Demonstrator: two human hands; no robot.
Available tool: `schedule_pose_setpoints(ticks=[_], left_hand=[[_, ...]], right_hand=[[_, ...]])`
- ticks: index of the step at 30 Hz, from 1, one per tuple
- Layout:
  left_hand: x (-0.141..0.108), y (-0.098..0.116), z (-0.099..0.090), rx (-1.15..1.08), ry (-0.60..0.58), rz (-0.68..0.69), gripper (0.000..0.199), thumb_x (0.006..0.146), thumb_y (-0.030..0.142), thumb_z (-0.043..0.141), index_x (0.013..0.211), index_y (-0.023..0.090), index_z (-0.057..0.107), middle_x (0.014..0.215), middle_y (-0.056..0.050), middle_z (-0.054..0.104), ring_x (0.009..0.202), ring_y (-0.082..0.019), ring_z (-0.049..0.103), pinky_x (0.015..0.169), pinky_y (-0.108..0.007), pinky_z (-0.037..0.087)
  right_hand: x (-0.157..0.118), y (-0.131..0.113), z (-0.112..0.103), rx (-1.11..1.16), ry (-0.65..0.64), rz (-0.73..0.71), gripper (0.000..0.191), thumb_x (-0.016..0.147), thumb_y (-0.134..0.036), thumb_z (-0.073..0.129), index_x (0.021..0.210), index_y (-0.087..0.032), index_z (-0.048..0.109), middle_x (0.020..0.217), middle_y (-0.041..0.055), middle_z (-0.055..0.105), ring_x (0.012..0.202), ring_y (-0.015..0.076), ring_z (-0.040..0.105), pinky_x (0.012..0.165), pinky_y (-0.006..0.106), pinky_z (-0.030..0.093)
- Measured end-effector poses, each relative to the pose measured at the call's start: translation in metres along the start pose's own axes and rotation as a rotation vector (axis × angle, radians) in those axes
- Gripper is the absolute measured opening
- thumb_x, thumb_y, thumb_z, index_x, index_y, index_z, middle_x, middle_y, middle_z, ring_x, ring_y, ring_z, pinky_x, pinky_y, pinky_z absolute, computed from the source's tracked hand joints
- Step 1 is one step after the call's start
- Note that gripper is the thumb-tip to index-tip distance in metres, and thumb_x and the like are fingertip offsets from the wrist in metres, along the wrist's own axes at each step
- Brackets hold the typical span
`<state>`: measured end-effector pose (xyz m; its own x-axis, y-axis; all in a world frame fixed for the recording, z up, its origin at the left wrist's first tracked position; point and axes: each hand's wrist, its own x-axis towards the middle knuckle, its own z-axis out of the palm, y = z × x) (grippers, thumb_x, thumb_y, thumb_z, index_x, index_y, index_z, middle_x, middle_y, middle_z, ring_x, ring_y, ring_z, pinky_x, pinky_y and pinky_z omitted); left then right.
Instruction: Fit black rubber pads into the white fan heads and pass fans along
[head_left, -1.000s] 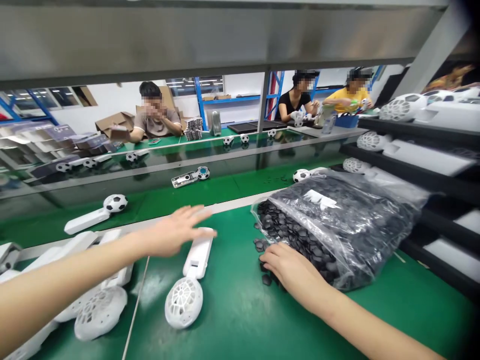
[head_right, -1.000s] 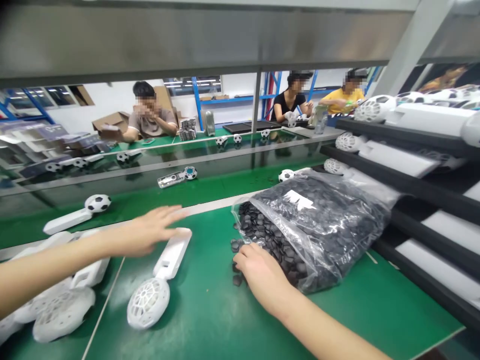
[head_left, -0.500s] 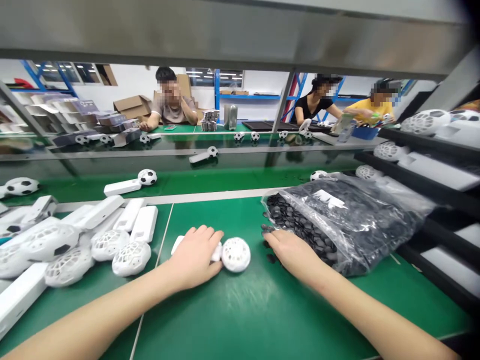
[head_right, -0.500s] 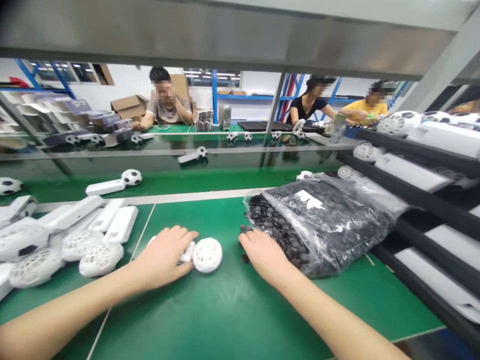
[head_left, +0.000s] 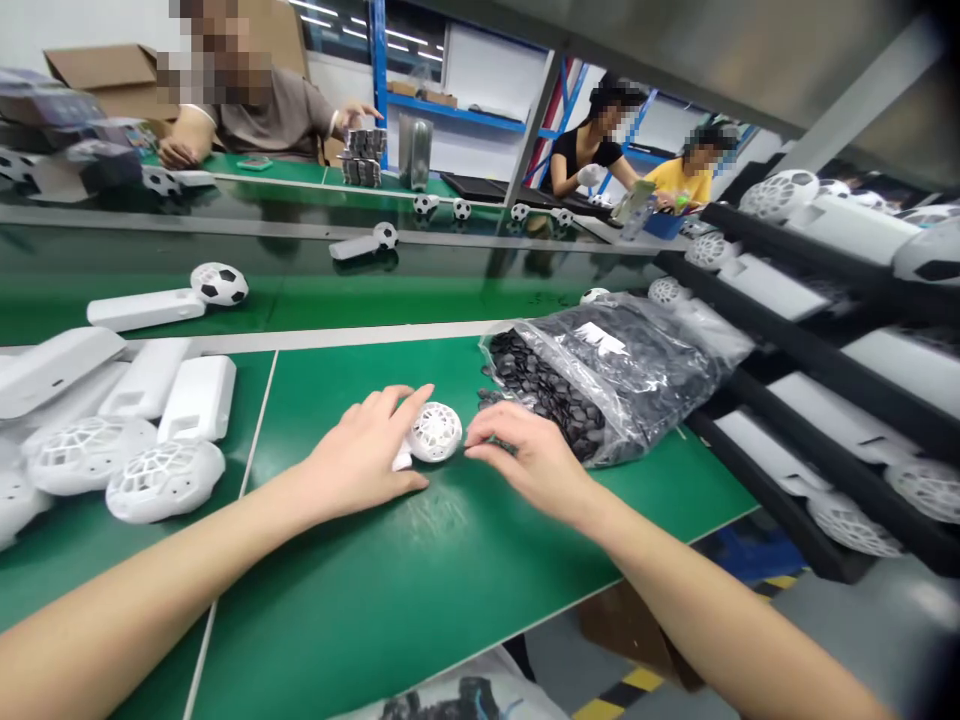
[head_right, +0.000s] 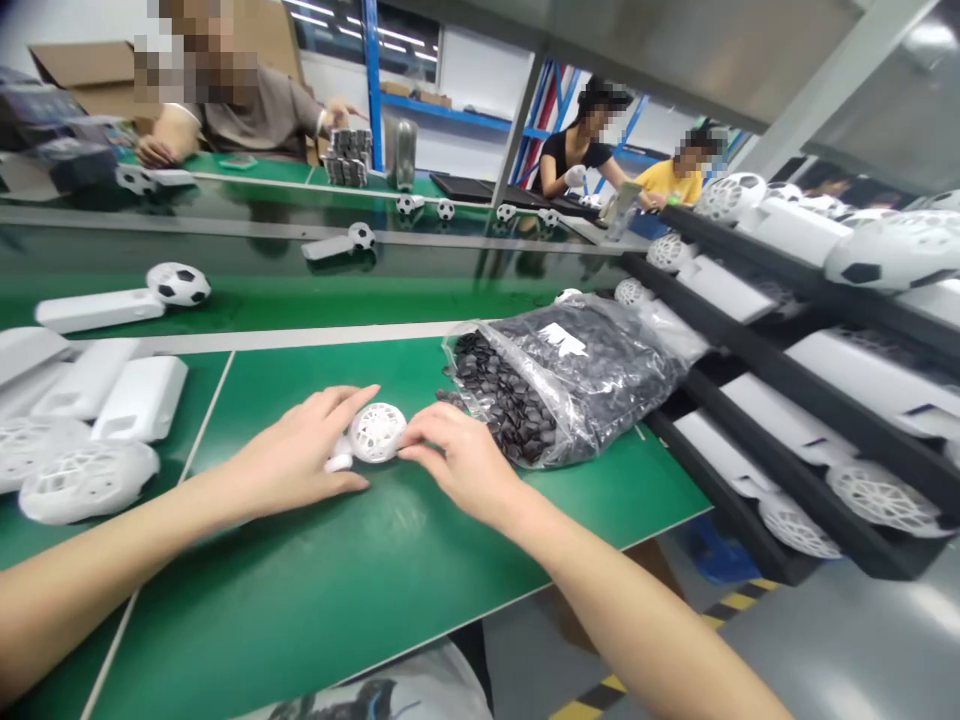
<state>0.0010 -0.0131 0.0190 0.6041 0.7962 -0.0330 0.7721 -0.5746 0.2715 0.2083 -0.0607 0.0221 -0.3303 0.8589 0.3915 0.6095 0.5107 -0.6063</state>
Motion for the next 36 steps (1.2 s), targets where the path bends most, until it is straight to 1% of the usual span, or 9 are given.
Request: schedule_pose_setpoints(ticks=[2,9,14,19,23,27,29,32,36], left_hand=[[0.005,0.000,0.000,-0.062,0.009,0.035,0.092,0.064,0.046,0.067,0.140,0.022,0.021,0.136,-0.010,0.038,0.118,-0.030,0.044,0.096,-0.041,0.039],[0.011,0.000,0.001,-0.181,-0.003,0.027,0.069,0.070,0.055,0.058,0.129,0.023,0.041,0.123,-0.008,0.053,0.105,-0.028,0.055,0.083,-0.038,0.046],[0.010,-0.002,0.001,-0.182,0.012,0.040,0.062,0.074,0.050,0.055,0.128,0.023,0.042,0.121,-0.006,0.055,0.104,-0.027,0.056,0.084,-0.037,0.046],[0.010,-0.001,0.001,-0.159,0.007,0.058,0.059,0.079,0.049,0.049,0.130,0.021,0.040,0.123,-0.008,0.054,0.105,-0.027,0.056,0.084,-0.037,0.046],[0.009,0.000,0.002,-0.125,0.012,0.047,0.055,0.080,0.050,0.048,0.128,0.023,0.042,0.124,-0.007,0.054,0.103,-0.026,0.057,0.082,-0.036,0.046],[0.009,-0.002,0.007,-0.084,0.032,0.025,0.065,0.075,0.049,0.056,0.132,0.024,0.037,0.127,-0.005,0.052,0.106,-0.027,0.055,0.086,-0.039,0.045],[0.010,-0.003,0.009,-0.048,0.040,0.034,0.065,0.073,0.042,0.058,0.132,0.024,0.037,0.129,-0.004,0.052,0.107,-0.027,0.055,0.088,-0.039,0.044],[0.011,-0.003,0.008,-0.031,0.033,0.036,0.061,0.073,0.035,0.056,0.131,0.024,0.039,0.127,-0.003,0.053,0.105,-0.026,0.056,0.086,-0.037,0.045],[0.012,-0.004,0.006,-0.018,0.018,0.042,0.062,0.072,0.033,0.054,0.132,0.026,0.038,0.129,-0.002,0.052,0.106,-0.026,0.056,0.086,-0.036,0.044]], right_hand=[[0.000,-0.004,0.010,-0.009,0.009,-0.036,0.006,0.081,-0.015,0.061,0.080,-0.020,0.065,0.088,0.0027,0.060,0.087,0.0161,0.055,0.083,0.032,0.044],[0.002,0.007,0.037,0.118,0.125,0.079,0.007,0.076,-0.017,0.066,0.073,-0.020,0.060,0.101,0.0042,0.050,0.103,0.0184,0.050,0.096,0.039,0.038],[-0.001,0.012,0.042,0.247,0.107,0.200,0.024,0.077,-0.023,0.064,0.092,-0.020,0.047,0.123,0.0103,0.048,0.109,0.0196,0.050,0.088,0.036,0.046],[-0.002,0.010,0.047,0.277,0.068,0.218,0.039,0.080,-0.025,0.060,0.113,-0.019,0.040,0.118,0.0109,0.053,0.102,0.0187,0.056,0.085,0.035,0.048],[0.003,0.015,0.036,0.292,0.039,0.220,0.033,0.080,-0.024,0.060,0.110,-0.018,0.047,0.111,0.0085,0.058,0.099,0.0174,0.056,0.080,0.031,0.049],[0.005,0.034,0.008,0.067,0.114,0.252,0.005,0.083,-0.021,0.057,0.084,-0.017,0.061,0.089,0.0034,0.060,0.086,0.0151,0.056,0.074,0.028,0.046],[0.003,0.043,-0.002,-0.128,0.125,0.255,0.007,0.081,-0.018,0.061,0.074,-0.017,0.064,0.080,0.0022,0.059,0.083,0.0156,0.055,0.078,0.030,0.043],[-0.001,0.050,-0.004,-0.300,0.031,0.275,0.004,0.079,-0.019,0.065,0.080,-0.020,0.068,0.081,0.0023,0.059,0.085,0.0172,0.052,0.080,0.031,0.041],[0.001,0.052,0.000,-0.442,-0.056,0.318,0.016,0.079,-0.027,0.065,0.094,-0.023,0.068,0.087,0.0040,0.059,0.089,0.0200,0.050,0.077,0.031,0.042]])
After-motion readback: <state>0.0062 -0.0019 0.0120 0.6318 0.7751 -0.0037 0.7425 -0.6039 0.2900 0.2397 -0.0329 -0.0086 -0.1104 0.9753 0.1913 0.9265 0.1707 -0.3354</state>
